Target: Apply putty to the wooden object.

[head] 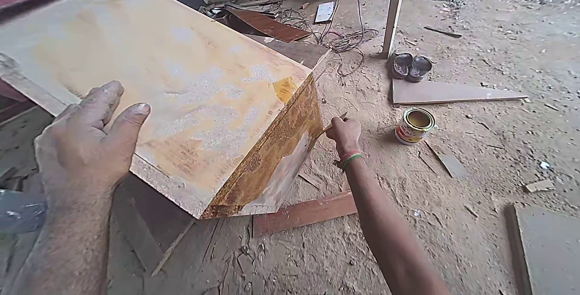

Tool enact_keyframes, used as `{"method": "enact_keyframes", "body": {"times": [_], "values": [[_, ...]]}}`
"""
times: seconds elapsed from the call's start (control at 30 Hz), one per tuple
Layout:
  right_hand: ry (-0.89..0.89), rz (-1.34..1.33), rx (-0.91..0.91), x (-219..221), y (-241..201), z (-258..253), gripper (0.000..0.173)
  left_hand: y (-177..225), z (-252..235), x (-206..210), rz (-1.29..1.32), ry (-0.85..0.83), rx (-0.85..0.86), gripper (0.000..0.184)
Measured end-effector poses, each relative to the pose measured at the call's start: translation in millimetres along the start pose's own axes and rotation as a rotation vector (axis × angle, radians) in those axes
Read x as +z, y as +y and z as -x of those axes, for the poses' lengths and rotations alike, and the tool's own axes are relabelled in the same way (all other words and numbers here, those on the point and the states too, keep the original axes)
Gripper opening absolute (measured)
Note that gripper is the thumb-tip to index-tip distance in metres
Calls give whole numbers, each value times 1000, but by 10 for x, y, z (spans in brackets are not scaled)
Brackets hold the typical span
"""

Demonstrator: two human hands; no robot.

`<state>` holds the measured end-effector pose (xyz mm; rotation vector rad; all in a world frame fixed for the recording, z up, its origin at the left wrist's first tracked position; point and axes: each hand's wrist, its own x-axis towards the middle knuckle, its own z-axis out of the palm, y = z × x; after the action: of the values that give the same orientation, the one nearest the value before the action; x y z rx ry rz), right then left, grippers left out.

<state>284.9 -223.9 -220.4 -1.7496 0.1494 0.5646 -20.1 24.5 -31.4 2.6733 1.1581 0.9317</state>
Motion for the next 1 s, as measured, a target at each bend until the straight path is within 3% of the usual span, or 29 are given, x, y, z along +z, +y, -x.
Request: {"method": "enact_keyframes", "body": {"times": [0.23, 0.47, 0.53, 0.67, 0.73, 0.87, 1.0], "values": [[90, -381, -14, -267, 38, -192, 16, -61, -23, -8, -24, -13, -1, 73], [78, -672, -306, -377, 1085, -66, 15, -36, 1, -35, -5, -14, 14, 71], [22, -609, -433, -378, 1283, -29, 15, 39, 16, -64, -31, -18, 7, 71], [-11, -102, -1038, -327, 1529, -194, 17, 153, 65, -68, 4, -25, -24, 68], [38, 52, -1213, -243, 1557, -294, 23, 198, 80, -61, 34, -19, -24, 67], [8, 187, -1365, -42, 1774, -497, 38, 351, 109, -72, 59, -60, -26, 66], [-7, 219, -1334, 168, 2172, -735, 41, 305, 89, -59, 85, -79, -25, 62]]}}
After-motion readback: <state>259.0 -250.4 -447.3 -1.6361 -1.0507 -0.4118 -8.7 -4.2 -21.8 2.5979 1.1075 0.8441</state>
